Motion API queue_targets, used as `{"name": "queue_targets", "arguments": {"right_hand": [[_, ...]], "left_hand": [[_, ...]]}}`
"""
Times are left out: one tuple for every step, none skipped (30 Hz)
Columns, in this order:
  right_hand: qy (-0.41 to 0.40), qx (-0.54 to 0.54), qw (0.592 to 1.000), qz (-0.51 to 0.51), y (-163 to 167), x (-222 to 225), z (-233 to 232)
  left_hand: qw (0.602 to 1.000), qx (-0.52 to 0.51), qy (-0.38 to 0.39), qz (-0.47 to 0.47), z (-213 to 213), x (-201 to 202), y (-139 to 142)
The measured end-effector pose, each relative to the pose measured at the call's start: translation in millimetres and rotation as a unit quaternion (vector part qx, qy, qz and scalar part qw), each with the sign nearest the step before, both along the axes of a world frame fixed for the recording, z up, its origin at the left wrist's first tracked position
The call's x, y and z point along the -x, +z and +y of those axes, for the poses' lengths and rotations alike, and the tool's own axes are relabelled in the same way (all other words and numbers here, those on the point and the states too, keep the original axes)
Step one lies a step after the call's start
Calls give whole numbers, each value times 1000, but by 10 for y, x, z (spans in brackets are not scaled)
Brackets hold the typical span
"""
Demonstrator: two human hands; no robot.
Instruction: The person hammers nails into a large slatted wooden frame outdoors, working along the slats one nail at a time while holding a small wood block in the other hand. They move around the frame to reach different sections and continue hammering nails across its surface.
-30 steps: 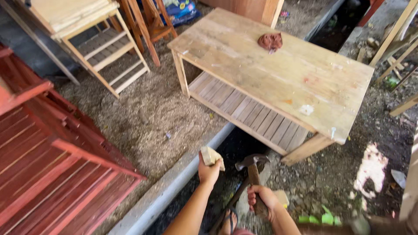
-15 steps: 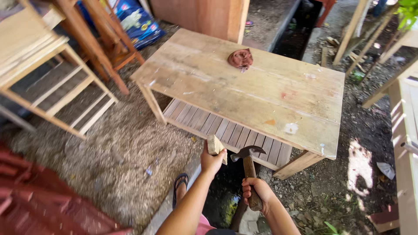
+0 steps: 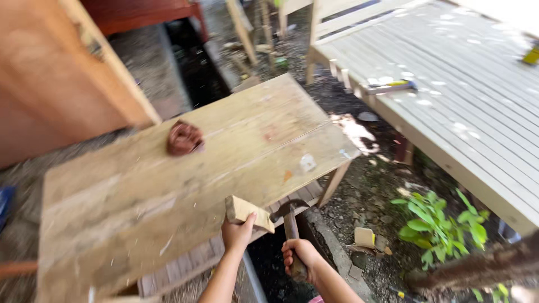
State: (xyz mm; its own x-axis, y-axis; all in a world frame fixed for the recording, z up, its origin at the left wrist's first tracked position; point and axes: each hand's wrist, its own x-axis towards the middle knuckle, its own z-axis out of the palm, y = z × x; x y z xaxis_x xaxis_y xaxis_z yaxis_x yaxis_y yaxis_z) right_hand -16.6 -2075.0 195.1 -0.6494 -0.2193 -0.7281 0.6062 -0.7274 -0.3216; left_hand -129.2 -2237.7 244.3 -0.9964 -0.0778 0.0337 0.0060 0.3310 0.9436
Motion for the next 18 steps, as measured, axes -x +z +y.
{"name": "queue_targets", "arguments": {"right_hand": [[-26, -2, 1000, -8, -35, -41, -12], [-52, -1, 999, -15, -61, -70, -9], [-76, -7, 997, -14, -74, -97, 10], [-98, -16, 995, -11, -80, -114, 42], [-119, -28, 993, -7, -64, -114, 113], [-142, -34, 989, -5, -48, -127, 154], [-164, -41, 986, -5, -21, -127, 213], [-182, -47, 982, -5, 9, -128, 303], [-206, -41, 978, -3, 40, -137, 380], [-228, -37, 973, 0, 61, -143, 471], [-250, -35, 968, 5, 74, -115, 582], [-268, -31, 963, 10, 82, -93, 711], [-283, -25, 959, 15, 68, -64, 854], [-297, -18, 954, 18, 39, -24, 1010], [-304, -12, 953, 10, -18, 30, 1183], [-310, -6, 951, 2, -85, 97, 1379], [-315, -3, 949, -5, -150, 165, 1644], [-315, -7, 949, 0, -224, 214, 1873]], "left_hand": [[1000, 5, -9, -2, 20, 63, -64], [1000, 2, -30, -5, 72, 124, -125], [999, 0, -51, -9, 142, 156, -189], [997, -6, -70, -12, 226, 215, -250], [995, -26, -98, -9, 337, 290, -286], [991, -48, -124, -8, 405, 313, -333], [986, -71, -148, -9, 499, 346, -373], [984, -68, -167, -14, 630, 393, -403], [981, -64, -182, -20, 726, 438, -424], [978, -61, -197, -26, 835, 482, -451], [975, -61, -211, -39, 944, 538, -475], [971, -61, -224, -51, 1063, 575, -488], [968, -60, -235, -63, 1229, 629, -505], [966, -63, -241, -67, 1426, 686, -526], [964, -64, -246, -73, 1637, 718, -567], [962, -67, -251, -78, 1880, 747, -613], [957, -96, -271, -38, 2189, 782, -657], [950, -119, -288, -2, 2446, 794, -707]]}}
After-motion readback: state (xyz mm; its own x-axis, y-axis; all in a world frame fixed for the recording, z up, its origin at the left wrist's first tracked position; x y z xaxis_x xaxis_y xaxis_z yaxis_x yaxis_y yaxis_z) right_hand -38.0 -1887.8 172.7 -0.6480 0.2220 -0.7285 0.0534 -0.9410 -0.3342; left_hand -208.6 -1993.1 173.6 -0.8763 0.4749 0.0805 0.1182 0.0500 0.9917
